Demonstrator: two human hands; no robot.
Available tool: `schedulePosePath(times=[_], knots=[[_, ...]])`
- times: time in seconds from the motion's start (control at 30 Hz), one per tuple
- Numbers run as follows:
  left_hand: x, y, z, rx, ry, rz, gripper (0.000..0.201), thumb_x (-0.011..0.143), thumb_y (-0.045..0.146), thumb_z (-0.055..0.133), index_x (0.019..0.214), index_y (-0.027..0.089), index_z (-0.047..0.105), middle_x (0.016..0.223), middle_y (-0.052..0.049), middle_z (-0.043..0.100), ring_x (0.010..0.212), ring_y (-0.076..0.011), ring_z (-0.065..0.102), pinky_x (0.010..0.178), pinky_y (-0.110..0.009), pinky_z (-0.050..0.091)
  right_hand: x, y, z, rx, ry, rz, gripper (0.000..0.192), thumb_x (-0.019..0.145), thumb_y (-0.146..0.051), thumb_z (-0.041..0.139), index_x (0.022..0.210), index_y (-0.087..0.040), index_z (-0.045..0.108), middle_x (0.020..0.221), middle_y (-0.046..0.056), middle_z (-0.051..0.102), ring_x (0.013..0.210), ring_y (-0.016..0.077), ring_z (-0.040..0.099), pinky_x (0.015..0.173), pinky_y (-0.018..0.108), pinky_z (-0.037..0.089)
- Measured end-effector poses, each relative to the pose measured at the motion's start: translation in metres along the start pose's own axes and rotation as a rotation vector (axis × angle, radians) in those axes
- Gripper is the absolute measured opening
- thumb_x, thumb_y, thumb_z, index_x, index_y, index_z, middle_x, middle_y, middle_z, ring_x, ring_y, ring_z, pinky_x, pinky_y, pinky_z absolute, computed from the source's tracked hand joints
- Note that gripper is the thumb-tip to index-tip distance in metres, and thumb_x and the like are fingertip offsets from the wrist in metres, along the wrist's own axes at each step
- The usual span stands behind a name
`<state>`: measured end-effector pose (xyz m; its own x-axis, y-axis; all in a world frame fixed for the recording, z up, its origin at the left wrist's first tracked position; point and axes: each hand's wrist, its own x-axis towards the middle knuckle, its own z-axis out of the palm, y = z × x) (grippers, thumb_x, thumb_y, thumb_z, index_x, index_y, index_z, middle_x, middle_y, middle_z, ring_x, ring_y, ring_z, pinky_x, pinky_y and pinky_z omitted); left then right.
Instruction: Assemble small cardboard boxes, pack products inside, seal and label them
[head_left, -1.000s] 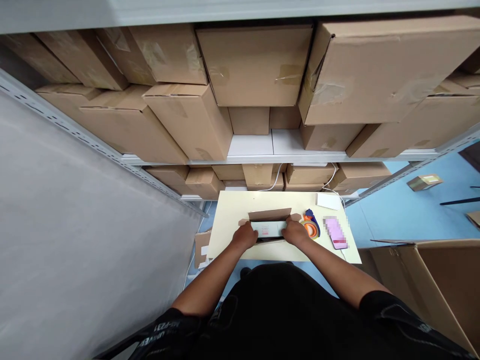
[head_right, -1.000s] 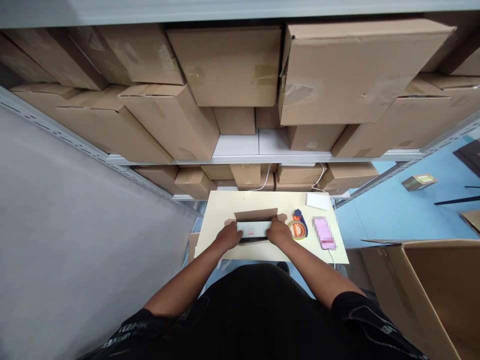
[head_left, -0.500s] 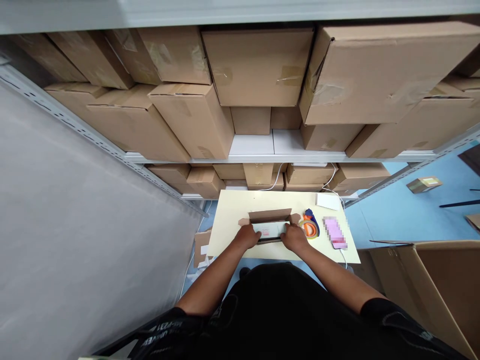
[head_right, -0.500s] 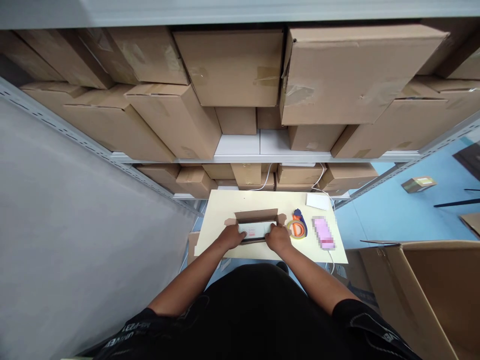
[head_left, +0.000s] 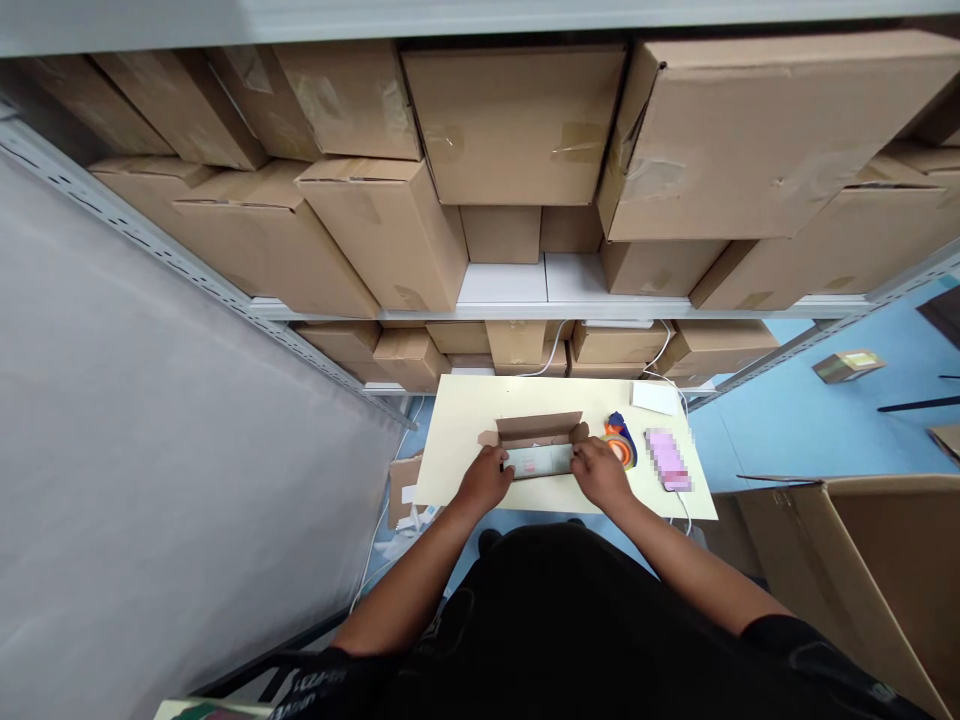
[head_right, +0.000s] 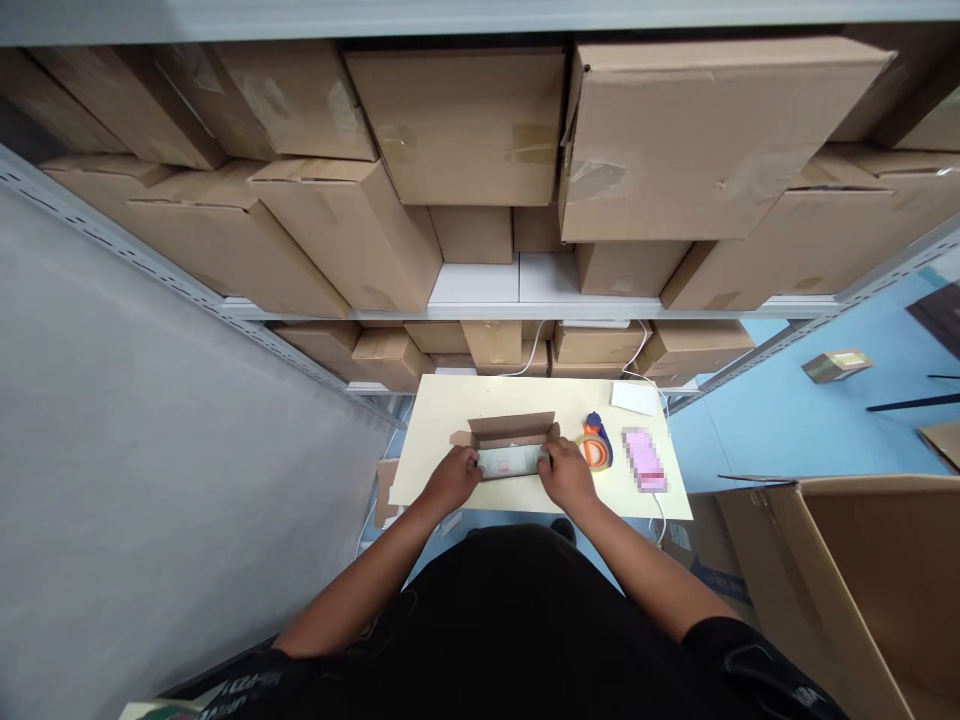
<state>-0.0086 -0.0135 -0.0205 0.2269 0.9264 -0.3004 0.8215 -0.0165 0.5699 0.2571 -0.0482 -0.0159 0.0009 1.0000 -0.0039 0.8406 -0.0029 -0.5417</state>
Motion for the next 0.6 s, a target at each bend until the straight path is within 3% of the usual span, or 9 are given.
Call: schedulePosePath(times=[0.1, 0.2, 0.33, 0.47, 0.6], knots=[[-0.016, -0.018, -0.004, -0.149, 0.287, 0.024, 0.023, 0.088, 0.027, 0.062, 0.109, 0.021, 0.063, 0.115, -0.010, 0.062, 0.100, -0.0238, 0.064, 0.091, -0.038, 0.051, -0.009, 0.025, -0.012, 0.074, 0.198, 0.062, 0.025, 0.090, -0.039, 0.054, 0.100, -0.018, 0.064, 0.104, 0.013, 0.065, 0.103, 0.0297, 0.061, 0.094, 0.043, 0.049], [-0.027, -0.035, 0.000, -0.285, 0.388, -0.046, 0.033, 0.087, 0.031, 0.063, 0.117, 0.020, 0.060, 0.119, -0.010, 0.058, 0.092, -0.0212, 0.064, 0.089, -0.041, 0.053, -0.018, 0.046, -0.010, 0.213, 0.107, 0.226, 0.032, 0.088, -0.048, 0.056, 0.104, -0.020, 0.062, 0.101, 0.010, 0.066, 0.086, 0.0261, 0.064, 0.081, 0.042, 0.053], [-0.030, -0.045, 0.012, -0.532, 0.345, -0.115, 0.044, 0.086, 0.033, 0.063, 0.127, 0.019, 0.054, 0.124, -0.012, 0.060, 0.098, -0.0217, 0.066, 0.091, -0.042, 0.054, -0.029, 0.058, 0.006, 0.384, -0.040, 0.256, 0.040, 0.087, -0.044, 0.055, 0.121, -0.024, 0.061, 0.112, 0.007, 0.069, 0.093, 0.0242, 0.067, 0.082, 0.039, 0.055], [-0.029, -0.043, 0.021, -0.674, 0.229, -0.091, 0.050, 0.083, 0.027, 0.064, 0.130, 0.019, 0.053, 0.137, -0.015, 0.058, 0.119, -0.0254, 0.062, 0.097, -0.042, 0.053, -0.033, 0.057, 0.019, 0.433, -0.035, 0.231, 0.049, 0.083, -0.039, 0.058, 0.130, -0.024, 0.060, 0.117, 0.007, 0.069, 0.102, 0.0248, 0.067, 0.083, 0.038, 0.057], [-0.027, -0.038, 0.023, -0.669, 0.203, -0.070, 0.054, 0.081, 0.027, 0.067, 0.132, 0.019, 0.053, 0.140, -0.015, 0.057, 0.126, -0.0268, 0.058, 0.100, -0.042, 0.052, -0.032, 0.055, 0.021, 0.427, -0.033, 0.218, 0.055, 0.082, -0.040, 0.062, 0.134, -0.023, 0.058, 0.124, 0.009, 0.067, 0.104, 0.0254, 0.066, 0.084, 0.039, 0.057]])
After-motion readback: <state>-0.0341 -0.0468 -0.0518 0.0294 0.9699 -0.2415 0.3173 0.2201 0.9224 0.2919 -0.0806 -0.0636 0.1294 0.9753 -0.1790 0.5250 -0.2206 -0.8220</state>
